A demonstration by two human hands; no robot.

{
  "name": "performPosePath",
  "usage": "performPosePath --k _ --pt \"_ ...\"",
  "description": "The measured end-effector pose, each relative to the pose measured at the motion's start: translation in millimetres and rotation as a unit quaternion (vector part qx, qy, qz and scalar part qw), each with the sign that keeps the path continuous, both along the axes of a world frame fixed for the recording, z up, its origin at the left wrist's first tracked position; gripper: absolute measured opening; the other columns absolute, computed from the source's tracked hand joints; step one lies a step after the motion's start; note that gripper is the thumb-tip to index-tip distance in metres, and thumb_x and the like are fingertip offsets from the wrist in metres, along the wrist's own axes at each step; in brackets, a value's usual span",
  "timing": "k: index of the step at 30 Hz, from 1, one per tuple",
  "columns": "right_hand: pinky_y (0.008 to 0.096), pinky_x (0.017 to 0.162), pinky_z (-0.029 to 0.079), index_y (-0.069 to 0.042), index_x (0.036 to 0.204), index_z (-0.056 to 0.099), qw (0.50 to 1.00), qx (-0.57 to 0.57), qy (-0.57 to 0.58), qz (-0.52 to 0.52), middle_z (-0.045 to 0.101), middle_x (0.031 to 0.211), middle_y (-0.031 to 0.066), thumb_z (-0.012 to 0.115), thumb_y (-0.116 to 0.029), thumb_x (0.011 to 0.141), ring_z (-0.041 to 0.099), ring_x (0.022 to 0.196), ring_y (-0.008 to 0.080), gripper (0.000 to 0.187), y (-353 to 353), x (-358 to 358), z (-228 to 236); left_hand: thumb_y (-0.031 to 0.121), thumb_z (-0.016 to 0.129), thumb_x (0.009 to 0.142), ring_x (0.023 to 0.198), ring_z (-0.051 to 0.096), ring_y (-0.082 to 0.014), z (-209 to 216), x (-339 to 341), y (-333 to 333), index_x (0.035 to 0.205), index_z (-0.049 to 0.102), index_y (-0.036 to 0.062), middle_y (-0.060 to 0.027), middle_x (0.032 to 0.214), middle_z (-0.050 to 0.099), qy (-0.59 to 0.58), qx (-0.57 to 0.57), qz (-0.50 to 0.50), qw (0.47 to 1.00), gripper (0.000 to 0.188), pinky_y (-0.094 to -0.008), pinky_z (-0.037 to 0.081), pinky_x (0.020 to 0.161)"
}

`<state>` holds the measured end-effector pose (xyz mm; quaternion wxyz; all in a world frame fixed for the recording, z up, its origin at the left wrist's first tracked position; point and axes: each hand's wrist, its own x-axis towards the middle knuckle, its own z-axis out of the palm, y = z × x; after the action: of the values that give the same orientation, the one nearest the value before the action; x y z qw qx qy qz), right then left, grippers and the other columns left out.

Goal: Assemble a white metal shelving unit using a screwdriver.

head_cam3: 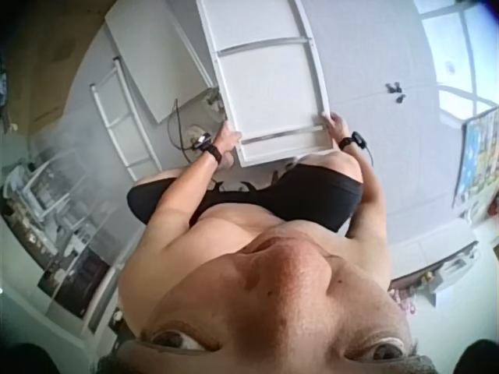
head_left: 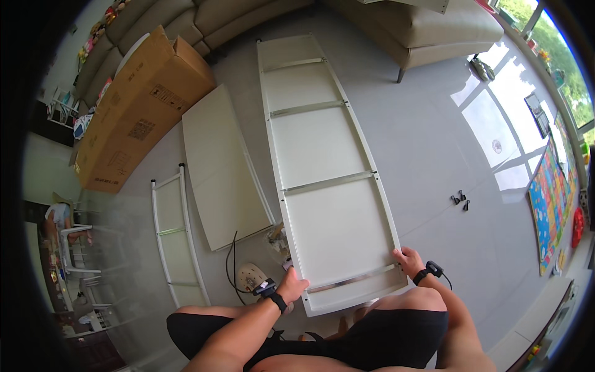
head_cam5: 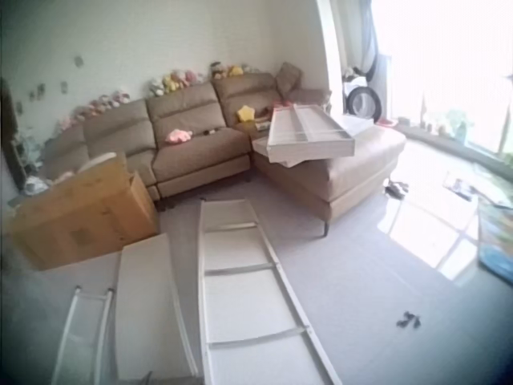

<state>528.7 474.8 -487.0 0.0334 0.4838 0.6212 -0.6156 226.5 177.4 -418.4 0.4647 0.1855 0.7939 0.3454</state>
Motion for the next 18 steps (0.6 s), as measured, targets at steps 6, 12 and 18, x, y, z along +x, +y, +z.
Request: performPosePath --k 6,12,18 --pt "0.0297 0.059 0.046 0.001 0.094 0.067 0.983 -0.161 0.037 0.073 0.059 0.075 0.0037 0.062 -0.052 0.098 0.053 0.063 0.0129 0.053 30.2 -32.0 57.0 0.008 0.068 0.079 0.101 0.064 -0.0224 51.4 -62.9 24.6 0.115 0.056 -0.009 -0.0171 0.11 0.067 -0.068 0.017 0.009 0.997 0.041 -0.0355 0.052 0.09" --pt "0.0298 0.054 0.045 0.001 0.096 0.06 0.964 -0.218 -0.001 0.153 0.053 0.069 0.004 0.068 -0.051 0.095 0.051 0.057 0.0143 0.052 29.2 -81.2 139.5 -0.004 0.064 0.082 0.103 0.064 -0.0199 77.3 -129.5 8.5 0.13 0.052 -0.004 -0.011 0.115 0.065 -0.12 0.002 -0.028 0.992 0.05 -0.0359 0.054 0.09" --pt "0.0311 0.055 0.047 0.003 0.097 0.058 0.952 -0.251 -0.014 0.174 0.052 0.071 0.0042 0.068 -0.05 0.095 0.049 0.057 0.0143 0.053 -11.1 -101.2 180.7 0.002 0.068 0.089 0.099 0.066 -0.0175 129.3 -166.9 -18.3 0.127 0.053 0.0001 -0.0089 0.112 0.065 -0.201 -0.033 -0.002 0.979 0.041 -0.0382 0.056 0.088"
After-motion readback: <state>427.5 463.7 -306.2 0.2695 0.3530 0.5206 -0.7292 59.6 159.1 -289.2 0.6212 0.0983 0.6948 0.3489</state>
